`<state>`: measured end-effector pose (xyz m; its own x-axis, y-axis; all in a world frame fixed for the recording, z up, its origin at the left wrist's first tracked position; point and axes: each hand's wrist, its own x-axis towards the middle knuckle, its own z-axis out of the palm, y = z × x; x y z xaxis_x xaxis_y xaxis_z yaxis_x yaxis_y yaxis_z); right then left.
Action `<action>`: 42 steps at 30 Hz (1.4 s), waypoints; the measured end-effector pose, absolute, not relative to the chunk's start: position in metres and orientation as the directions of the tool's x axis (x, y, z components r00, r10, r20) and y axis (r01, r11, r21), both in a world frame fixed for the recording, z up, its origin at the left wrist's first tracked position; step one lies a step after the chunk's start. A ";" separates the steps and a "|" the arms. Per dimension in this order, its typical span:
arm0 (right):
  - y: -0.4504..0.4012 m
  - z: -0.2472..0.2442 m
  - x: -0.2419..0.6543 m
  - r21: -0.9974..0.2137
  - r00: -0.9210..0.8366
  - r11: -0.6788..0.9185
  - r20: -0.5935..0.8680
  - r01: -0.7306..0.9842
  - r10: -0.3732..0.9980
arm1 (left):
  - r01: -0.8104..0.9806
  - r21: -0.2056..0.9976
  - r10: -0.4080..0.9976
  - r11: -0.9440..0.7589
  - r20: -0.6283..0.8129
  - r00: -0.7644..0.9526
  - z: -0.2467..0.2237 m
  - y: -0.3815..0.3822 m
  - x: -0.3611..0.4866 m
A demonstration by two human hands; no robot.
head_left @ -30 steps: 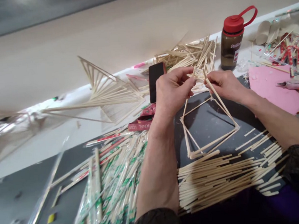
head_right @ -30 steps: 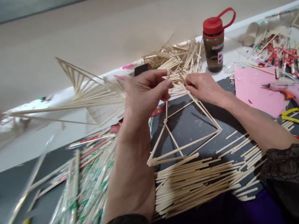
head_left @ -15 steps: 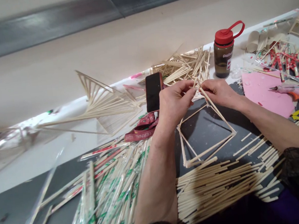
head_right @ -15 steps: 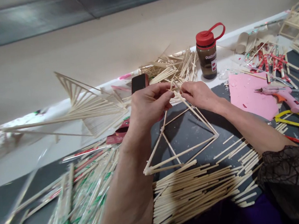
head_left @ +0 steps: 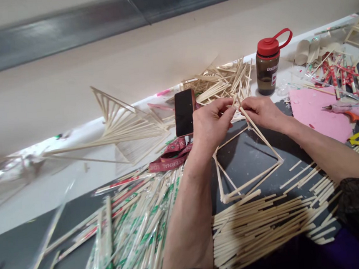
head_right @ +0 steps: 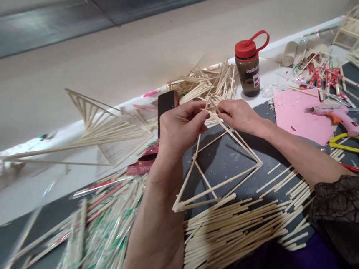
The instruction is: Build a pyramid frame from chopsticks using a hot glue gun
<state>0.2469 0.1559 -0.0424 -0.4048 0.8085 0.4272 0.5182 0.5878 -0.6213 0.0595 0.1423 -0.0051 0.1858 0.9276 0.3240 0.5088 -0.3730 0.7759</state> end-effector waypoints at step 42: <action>0.155 -0.042 0.245 -0.605 -0.398 0.573 0.412 0.553 0.820 | 0.568 0.743 0.933 -0.354 0.327 0.153 -0.006 0.143 0.060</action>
<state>0.2452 0.1548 -0.0418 -0.3983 0.8196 0.4118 0.5532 0.5728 -0.6049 0.0599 0.1426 -0.0064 0.1533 0.9326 0.3267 0.5681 -0.3537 0.7431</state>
